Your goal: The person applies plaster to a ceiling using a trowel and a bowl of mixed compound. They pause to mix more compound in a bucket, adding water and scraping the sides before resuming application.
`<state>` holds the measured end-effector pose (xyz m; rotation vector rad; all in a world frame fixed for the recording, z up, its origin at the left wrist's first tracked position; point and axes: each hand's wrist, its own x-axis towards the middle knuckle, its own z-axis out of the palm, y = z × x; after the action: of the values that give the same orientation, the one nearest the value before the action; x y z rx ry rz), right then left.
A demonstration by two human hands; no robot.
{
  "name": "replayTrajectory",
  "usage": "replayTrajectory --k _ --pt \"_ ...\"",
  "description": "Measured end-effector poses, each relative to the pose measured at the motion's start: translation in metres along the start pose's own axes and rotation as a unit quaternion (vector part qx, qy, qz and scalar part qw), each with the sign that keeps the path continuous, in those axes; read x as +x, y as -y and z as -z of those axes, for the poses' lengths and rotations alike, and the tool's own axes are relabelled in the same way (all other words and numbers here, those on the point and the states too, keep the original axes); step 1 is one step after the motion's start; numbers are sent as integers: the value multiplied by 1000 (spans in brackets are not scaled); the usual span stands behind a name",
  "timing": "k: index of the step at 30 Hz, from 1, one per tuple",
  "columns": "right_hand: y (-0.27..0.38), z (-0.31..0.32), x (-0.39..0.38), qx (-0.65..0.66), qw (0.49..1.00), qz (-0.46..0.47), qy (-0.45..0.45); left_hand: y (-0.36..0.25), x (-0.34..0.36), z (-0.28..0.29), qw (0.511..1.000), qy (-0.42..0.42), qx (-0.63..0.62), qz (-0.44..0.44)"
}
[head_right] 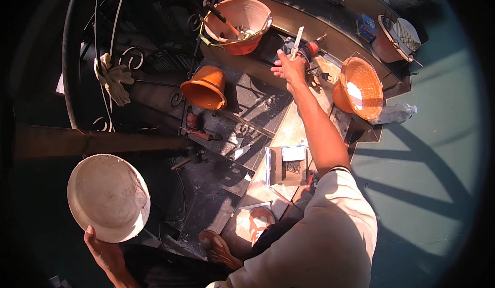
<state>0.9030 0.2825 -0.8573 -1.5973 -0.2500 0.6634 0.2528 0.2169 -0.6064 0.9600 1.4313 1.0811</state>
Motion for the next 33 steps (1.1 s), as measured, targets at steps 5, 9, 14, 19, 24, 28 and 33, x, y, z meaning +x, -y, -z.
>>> replayTrajectory --k 5,9,14,19,24,28,33 --pt "-5 -138 110 37 988 -113 -99 -10 -29 19 999 -50 6 3" --pt "-18 -167 125 168 967 -159 -105 -21 -54 26 997 -83 5 4" --pt "-50 -97 173 201 956 -29 -211 -12 -44 54 998 -56 -23 -4" --pt "-16 -49 31 116 990 -68 -32 -9 -51 48 994 -108 1 18" --pt "25 65 -84 77 991 -104 22 -18 -32 24 997 -70 -12 7" --pt "28 141 -172 60 992 -102 -42 -15 -8 -26 998 -33 -31 35" --pt "1 190 -226 64 983 -101 -140 -5 16 -65 992 115 -23 34"
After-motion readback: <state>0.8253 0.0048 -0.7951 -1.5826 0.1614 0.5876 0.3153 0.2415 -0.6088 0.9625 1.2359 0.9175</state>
